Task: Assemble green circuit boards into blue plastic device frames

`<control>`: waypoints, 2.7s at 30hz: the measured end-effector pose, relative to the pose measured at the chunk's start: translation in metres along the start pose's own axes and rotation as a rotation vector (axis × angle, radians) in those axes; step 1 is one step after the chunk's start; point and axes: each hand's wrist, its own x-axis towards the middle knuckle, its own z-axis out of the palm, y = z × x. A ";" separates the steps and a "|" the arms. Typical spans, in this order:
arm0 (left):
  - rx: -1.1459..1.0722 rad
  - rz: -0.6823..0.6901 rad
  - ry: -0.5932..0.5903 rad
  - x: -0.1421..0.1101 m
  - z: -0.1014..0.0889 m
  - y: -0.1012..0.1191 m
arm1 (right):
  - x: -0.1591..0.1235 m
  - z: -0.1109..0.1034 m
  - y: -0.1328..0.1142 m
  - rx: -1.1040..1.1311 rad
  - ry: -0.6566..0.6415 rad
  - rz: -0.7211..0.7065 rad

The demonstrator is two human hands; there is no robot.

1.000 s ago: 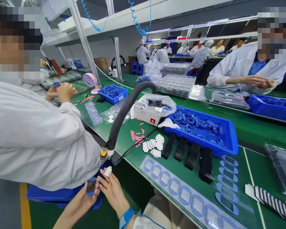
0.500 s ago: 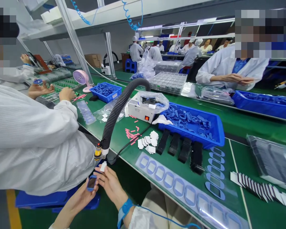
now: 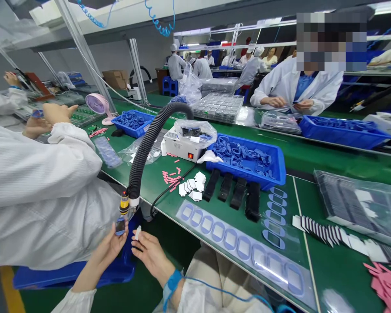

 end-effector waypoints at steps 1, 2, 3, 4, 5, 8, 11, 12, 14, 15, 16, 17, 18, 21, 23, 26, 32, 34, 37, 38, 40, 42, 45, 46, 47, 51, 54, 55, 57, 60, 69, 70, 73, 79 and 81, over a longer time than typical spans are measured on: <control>0.026 -0.020 -0.018 0.002 0.006 -0.005 | -0.012 -0.004 -0.001 0.010 0.012 -0.004; 0.054 -0.046 -0.037 0.002 0.012 -0.011 | -0.025 -0.007 -0.003 0.021 0.017 -0.002; 0.083 -0.074 -0.055 0.000 0.017 -0.018 | -0.040 -0.010 -0.006 0.033 0.018 0.001; 0.111 -0.102 -0.075 -0.004 0.021 -0.024 | -0.056 -0.012 -0.010 0.045 0.014 0.004; 0.135 -0.129 -0.095 -0.009 0.026 -0.031 | -0.073 -0.014 -0.015 0.058 0.012 0.002; 0.174 -0.185 -0.160 -0.034 0.038 -0.047 | -0.120 -0.016 -0.036 0.102 0.033 -0.069; 0.179 -0.225 -0.231 -0.067 0.053 -0.063 | -0.161 -0.014 -0.061 0.151 0.031 -0.224; 0.179 -0.238 -0.258 -0.079 0.060 -0.068 | -0.172 -0.013 -0.069 0.157 0.002 -0.271; 0.177 -0.252 -0.335 -0.103 0.076 -0.078 | -0.191 -0.010 -0.084 0.148 -0.075 -0.347; 0.173 -0.257 -0.371 -0.114 0.086 -0.083 | -0.199 -0.009 -0.090 0.133 -0.114 -0.367; 0.165 -0.261 -0.411 -0.125 0.095 -0.087 | -0.206 -0.008 -0.095 0.117 -0.134 -0.382; 0.147 -0.249 -0.431 -0.135 0.105 -0.091 | -0.212 -0.007 -0.098 0.106 -0.136 -0.393; 0.129 -0.242 -0.449 -0.144 0.115 -0.096 | -0.218 -0.006 -0.100 0.102 -0.124 -0.396; 0.072 -0.210 -0.476 -0.162 0.142 -0.108 | -0.230 -0.007 -0.103 0.143 -0.074 -0.415; 0.039 -0.181 -0.487 -0.168 0.155 -0.115 | -0.237 -0.009 -0.106 0.158 -0.071 -0.447; 0.015 -0.153 -0.506 -0.175 0.169 -0.126 | -0.253 -0.016 -0.113 0.039 -0.015 -0.525; 0.012 -0.100 -0.528 -0.186 0.187 -0.142 | -0.288 -0.024 -0.130 -0.672 0.293 -1.026; 0.029 -0.070 -0.535 -0.189 0.192 -0.146 | -0.293 -0.023 -0.133 -0.900 0.417 -1.257; 0.078 -0.018 -0.541 -0.191 0.196 -0.153 | -0.297 -0.022 -0.135 -1.148 0.563 -1.466; 0.093 -0.007 -0.543 -0.192 0.197 -0.156 | -0.298 -0.022 -0.135 -1.242 0.580 -1.489; 0.120 0.005 -0.553 -0.192 0.197 -0.161 | -0.301 -0.024 -0.134 -1.449 0.594 -1.484; 0.157 0.018 -0.576 -0.192 0.196 -0.167 | -0.305 -0.026 -0.134 -1.610 0.638 -1.456; 0.214 0.050 -0.611 -0.190 0.194 -0.175 | -0.312 -0.028 -0.133 -1.673 0.750 -1.436; 0.225 0.056 -0.618 -0.189 0.193 -0.177 | -0.314 -0.029 -0.133 -1.692 0.761 -1.424; 0.229 0.051 -0.619 -0.189 0.193 -0.180 | -0.316 -0.030 -0.133 -1.711 0.769 -1.412; 0.222 -0.058 -0.570 -0.190 0.197 -0.188 | -0.318 -0.034 -0.134 -1.739 0.786 -1.407; 0.229 -0.163 -0.531 -0.190 0.200 -0.194 | -0.316 -0.041 -0.133 -1.747 0.790 -1.434; 0.227 -0.199 -0.520 -0.189 0.200 -0.196 | -0.315 -0.044 -0.132 -1.771 0.781 -1.432; 0.209 -0.275 -0.488 -0.187 0.200 -0.199 | -0.315 -0.051 -0.130 -1.834 0.747 -1.402; 0.168 -0.387 -0.429 -0.182 0.199 -0.202 | -0.318 -0.068 -0.132 -1.849 0.669 -1.301; 0.146 -0.544 -0.471 -0.164 0.180 -0.198 | -0.383 -0.167 -0.163 -1.649 1.589 -1.098; 0.150 -0.548 -0.476 -0.164 0.178 -0.198 | -0.391 -0.176 -0.163 -1.687 1.671 -0.997; 0.166 -0.560 -0.466 -0.163 0.174 -0.200 | -0.403 -0.195 -0.160 -1.740 1.731 -0.777; 0.206 -0.533 -0.428 -0.171 0.181 -0.201 | -0.392 -0.191 -0.157 -1.770 1.497 -0.980; 0.220 -0.524 -0.425 -0.173 0.186 -0.200 | -0.384 -0.174 -0.157 -1.763 1.391 -1.070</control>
